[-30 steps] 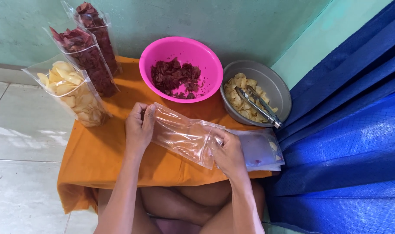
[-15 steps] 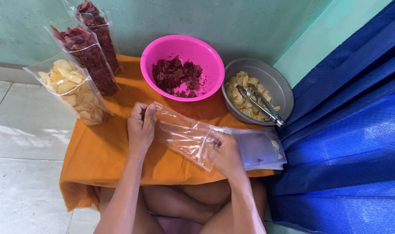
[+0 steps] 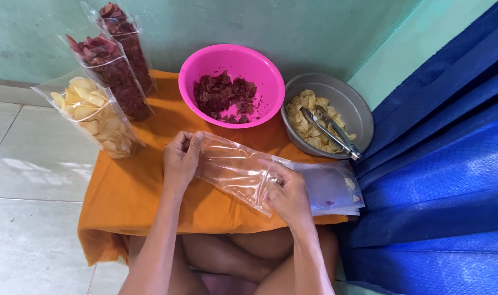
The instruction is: Manually filling plastic bags with potato chips using metal tongs.
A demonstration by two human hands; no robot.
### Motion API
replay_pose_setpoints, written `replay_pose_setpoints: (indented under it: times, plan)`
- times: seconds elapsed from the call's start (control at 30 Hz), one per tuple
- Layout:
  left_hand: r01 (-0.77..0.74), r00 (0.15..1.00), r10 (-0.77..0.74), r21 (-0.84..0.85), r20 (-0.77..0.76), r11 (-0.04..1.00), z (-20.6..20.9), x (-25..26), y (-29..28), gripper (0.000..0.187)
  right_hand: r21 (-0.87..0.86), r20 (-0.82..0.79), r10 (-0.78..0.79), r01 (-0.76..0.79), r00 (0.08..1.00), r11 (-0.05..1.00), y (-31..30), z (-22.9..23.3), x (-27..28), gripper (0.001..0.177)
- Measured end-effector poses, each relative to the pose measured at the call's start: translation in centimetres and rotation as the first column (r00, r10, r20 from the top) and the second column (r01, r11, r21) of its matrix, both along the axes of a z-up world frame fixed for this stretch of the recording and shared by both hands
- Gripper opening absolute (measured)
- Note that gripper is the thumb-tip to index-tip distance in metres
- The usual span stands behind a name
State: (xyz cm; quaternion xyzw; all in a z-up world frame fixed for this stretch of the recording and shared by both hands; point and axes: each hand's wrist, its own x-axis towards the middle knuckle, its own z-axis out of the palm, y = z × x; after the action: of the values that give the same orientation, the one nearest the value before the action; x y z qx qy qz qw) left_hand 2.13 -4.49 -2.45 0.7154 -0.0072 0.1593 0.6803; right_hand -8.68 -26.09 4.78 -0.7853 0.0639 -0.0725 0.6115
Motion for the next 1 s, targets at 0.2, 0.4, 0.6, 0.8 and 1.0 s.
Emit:
replay_pose_setpoints:
  times: [0.2, 0.4, 0.6, 0.8, 1.0]
  plan:
    - [-0.008, 0.999, 0.006, -0.037, -0.037, 0.999, 0.1, 0.1, -0.8, 0.028, -0.129, -0.056, -0.197, 0.189, 0.979, 0.974, -1.3, 0.7, 0.4, 0.062]
    - [-0.188, 0.979, 0.181, -0.067, -0.096, 0.98, 0.3, 0.0, -1.6, 0.032, -0.446, 0.69, -0.326, 0.735, 0.646, 0.511, -9.7, 2.9, 0.6, 0.035]
    - [-0.217, 0.968, 0.2, -0.101, -0.151, 0.971, 0.8, -0.1, -2.4, 0.032, -0.462, 0.5, -0.382, 0.613, 0.777, 0.641, -12.7, -0.2, 2.6, 0.049]
    - [-0.244, 0.965, 0.229, -0.112, -0.129, 0.963, -0.4, 0.3, -1.4, 0.033, -0.476, 0.408, -0.512, 0.655, 0.756, 0.587, -12.3, 0.2, 3.5, 0.025]
    - [-0.234, 0.969, 0.219, -0.146, -0.114, 0.961, 0.3, -0.2, -1.6, 0.034, -0.182, 0.655, -0.499, 0.759, 0.568, 0.625, -11.8, 1.1, 2.8, 0.015]
